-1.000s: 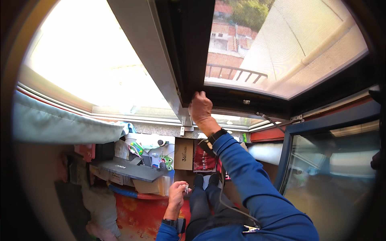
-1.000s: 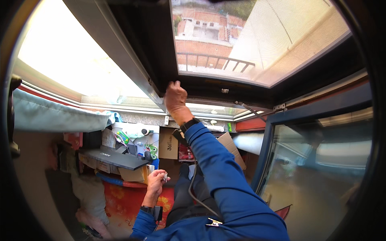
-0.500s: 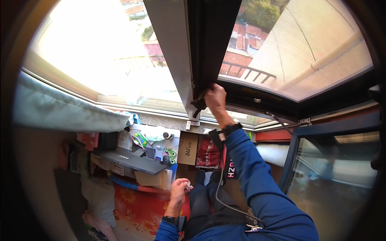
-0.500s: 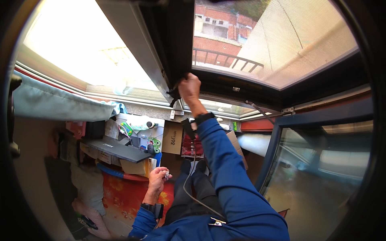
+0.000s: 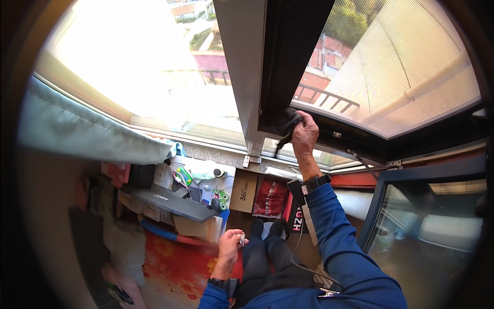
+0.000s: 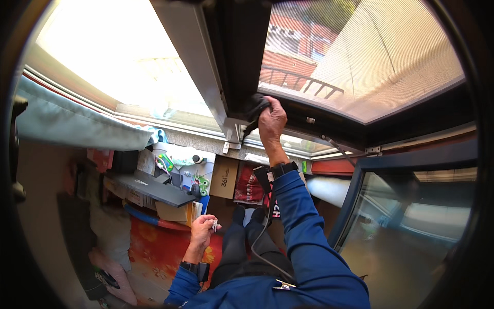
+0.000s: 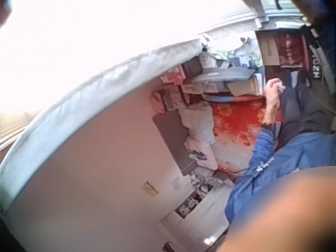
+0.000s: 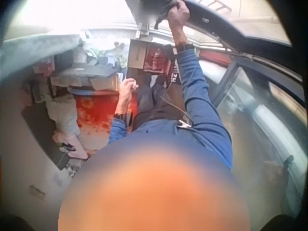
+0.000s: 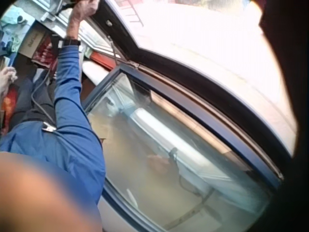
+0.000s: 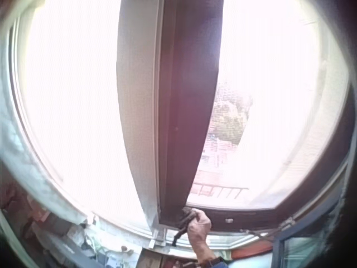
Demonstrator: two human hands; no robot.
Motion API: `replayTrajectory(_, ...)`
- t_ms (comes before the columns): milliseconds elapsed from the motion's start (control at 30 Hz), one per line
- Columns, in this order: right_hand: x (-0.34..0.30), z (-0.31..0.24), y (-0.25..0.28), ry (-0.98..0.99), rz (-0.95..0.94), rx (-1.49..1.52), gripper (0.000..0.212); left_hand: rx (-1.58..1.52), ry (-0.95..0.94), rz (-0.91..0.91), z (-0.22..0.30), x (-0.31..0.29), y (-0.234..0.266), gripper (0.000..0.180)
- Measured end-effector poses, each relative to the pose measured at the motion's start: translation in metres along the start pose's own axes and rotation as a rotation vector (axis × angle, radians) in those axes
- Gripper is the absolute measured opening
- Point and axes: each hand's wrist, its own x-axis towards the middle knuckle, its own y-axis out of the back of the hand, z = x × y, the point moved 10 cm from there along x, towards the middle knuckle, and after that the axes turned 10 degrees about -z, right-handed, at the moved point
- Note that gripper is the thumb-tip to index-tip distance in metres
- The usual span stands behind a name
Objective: The person sits on the floor and uses a screwdriver to tighten screws on the window frame. They then wipe the frame with a cloth and continue adjusting screws.
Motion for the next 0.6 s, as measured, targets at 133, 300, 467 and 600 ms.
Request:
replayTrajectory(133, -0.011, -0.02, -0.046, 0.137, -0.093, -0.585, 0.023, -0.021, -0.012, -0.004, 0.0, 0.0, 0.001, 0.013)
replayTrajectory(300, 0.001, 0.032, -0.028, -0.188, -0.38, 0.38, 0.024, 0.007, -0.007, -0.039, 0.005, 0.006, -0.012, 0.016)
replayTrajectory(467, -0.045, -0.03, 0.199, 0.233, 0.388, -0.501, 0.027, 0.043, 0.013, -0.141, 0.008, 0.021, -0.035, 0.009)
replayTrajectory(600, -0.07, -0.035, 0.298, -0.051, 0.725, -0.921, 0.036, 0.088, 0.048, -0.168, 0.001, 0.035, -0.043, 0.008)
